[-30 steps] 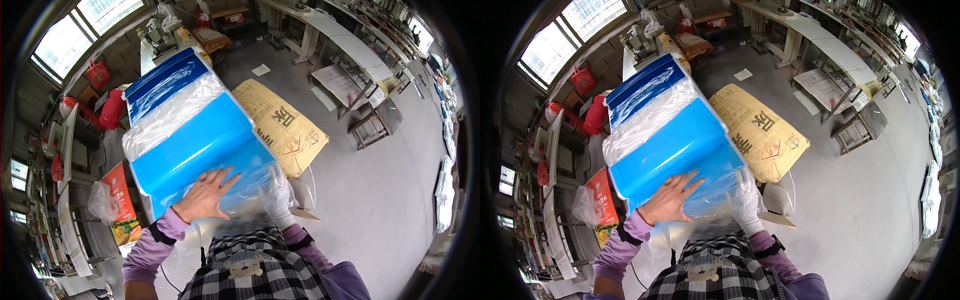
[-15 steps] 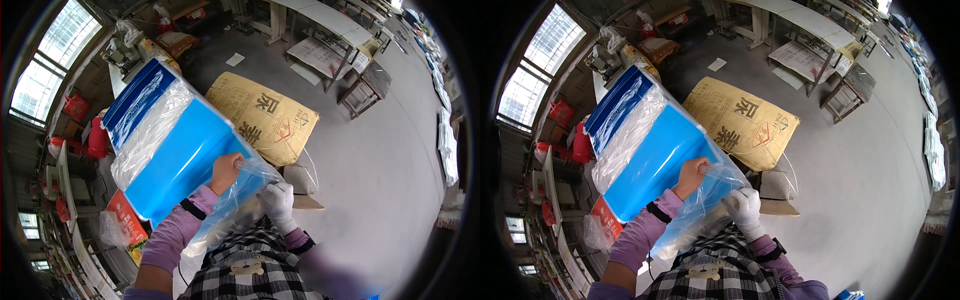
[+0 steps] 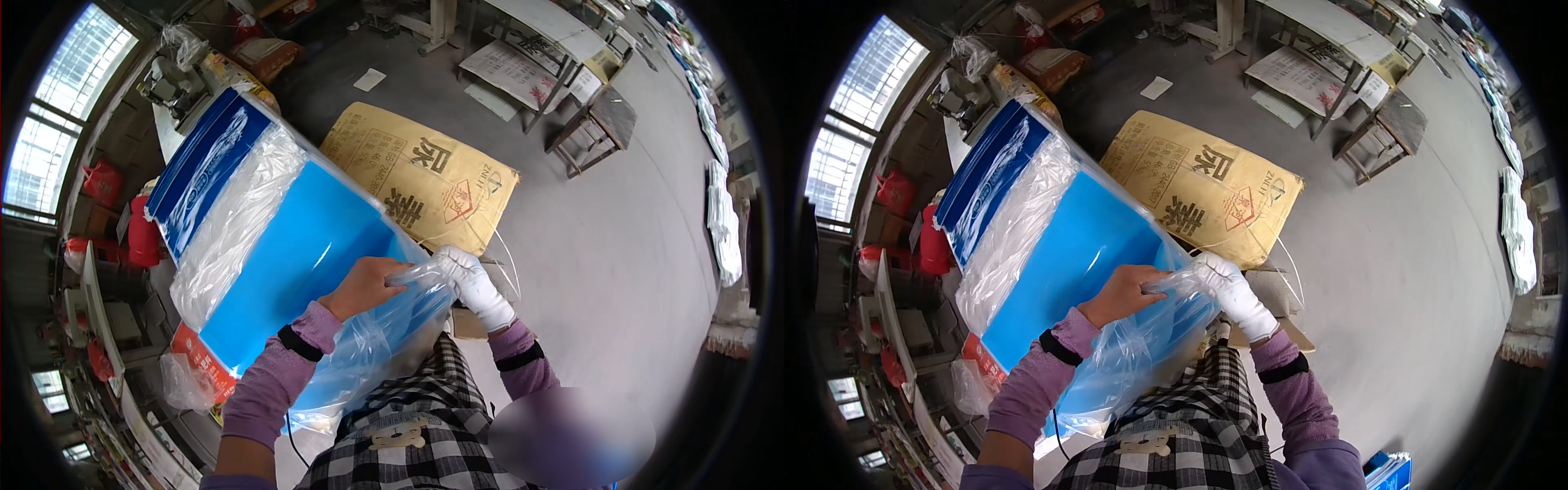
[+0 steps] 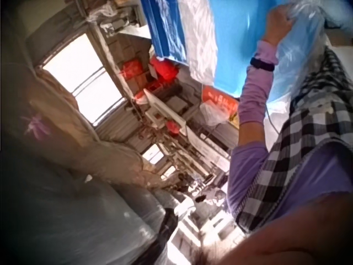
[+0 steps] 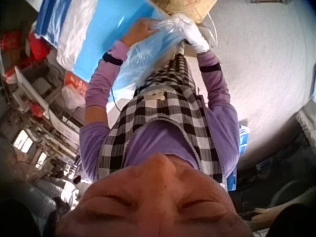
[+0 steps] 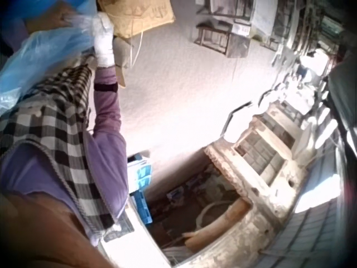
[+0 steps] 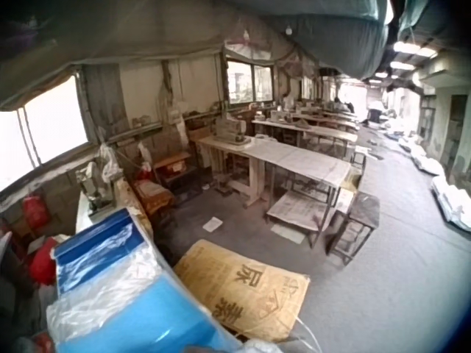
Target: Checking and sorting large plastic packaging sheets on a workbench.
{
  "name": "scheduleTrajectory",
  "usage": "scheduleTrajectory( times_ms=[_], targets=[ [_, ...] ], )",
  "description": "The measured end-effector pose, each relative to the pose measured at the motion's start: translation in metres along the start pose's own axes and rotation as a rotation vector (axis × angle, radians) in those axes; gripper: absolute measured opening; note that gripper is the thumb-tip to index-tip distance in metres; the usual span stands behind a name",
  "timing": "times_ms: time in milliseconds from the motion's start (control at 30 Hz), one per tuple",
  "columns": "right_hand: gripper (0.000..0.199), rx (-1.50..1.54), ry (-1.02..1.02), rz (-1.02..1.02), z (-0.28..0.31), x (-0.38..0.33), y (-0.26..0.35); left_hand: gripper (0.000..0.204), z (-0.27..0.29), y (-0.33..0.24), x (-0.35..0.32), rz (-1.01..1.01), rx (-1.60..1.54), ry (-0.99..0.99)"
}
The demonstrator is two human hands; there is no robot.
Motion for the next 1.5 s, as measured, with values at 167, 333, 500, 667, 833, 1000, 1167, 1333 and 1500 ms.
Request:
scheduleTrajectory(
  times_ms=[167,333,500,667,833,1000,1167,1333,1500],
  targets=[
    [0.019,0.553,0.158,-0.225,0.019,0.032,-0.041,0.03,0.0,0.0,0.002,0.437,-0.177,0.223],
    [0.013,-0.055,0.035,-0.169,0.047,0.066,-0.07,0.03,0.004,0.022,-0.01,0.446,-0.685,0.1],
    [0.016,-0.92,-0.609,0.12,0.056,0.024,0.003,0.047,0.008,0.051,-0.028,0.419,-0.859,0.028],
    [0.028,-1.3,-0.001,0.383,-0.066,0.025,0.063,0.06,0.006,0.037,-0.026,0.316,-0.936,0.011],
    [0.033,-1.305,0.007,0.222,-0.066,0.041,0.045,0.056,0.011,0.025,-0.026,0.235,-0.895,-0.055],
    [0.033,-1.184,0.061,0.027,-0.055,0.044,0.027,0.041,0.003,0.05,-0.038,0.498,-0.842,-0.069],
    [0.043,-1.161,0.04,0.052,-0.049,0.038,0.012,0.029,-0.01,0.073,-0.026,0.407,-0.904,-0.24],
    [0.044,-1.44,-0.184,0.311,-0.05,0.028,0.022,0.023,-0.015,0.071,-0.001,0.451,-0.713,-0.08],
    [0.032,-1.511,-0.001,0.165,-0.041,0.032,0.017,0.018,-0.009,0.076,-0.006,0.518,-0.482,-0.061]
  ],
)
Point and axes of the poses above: each hand's wrist, its own x-axis towards the middle knuckle, its own z-axis out of the back of the hand, y = z × x, the point moved 5 cm from there along x, towards the middle knuckle, and after that the axes turned 15 degrees about y, right-handed, at the moved point
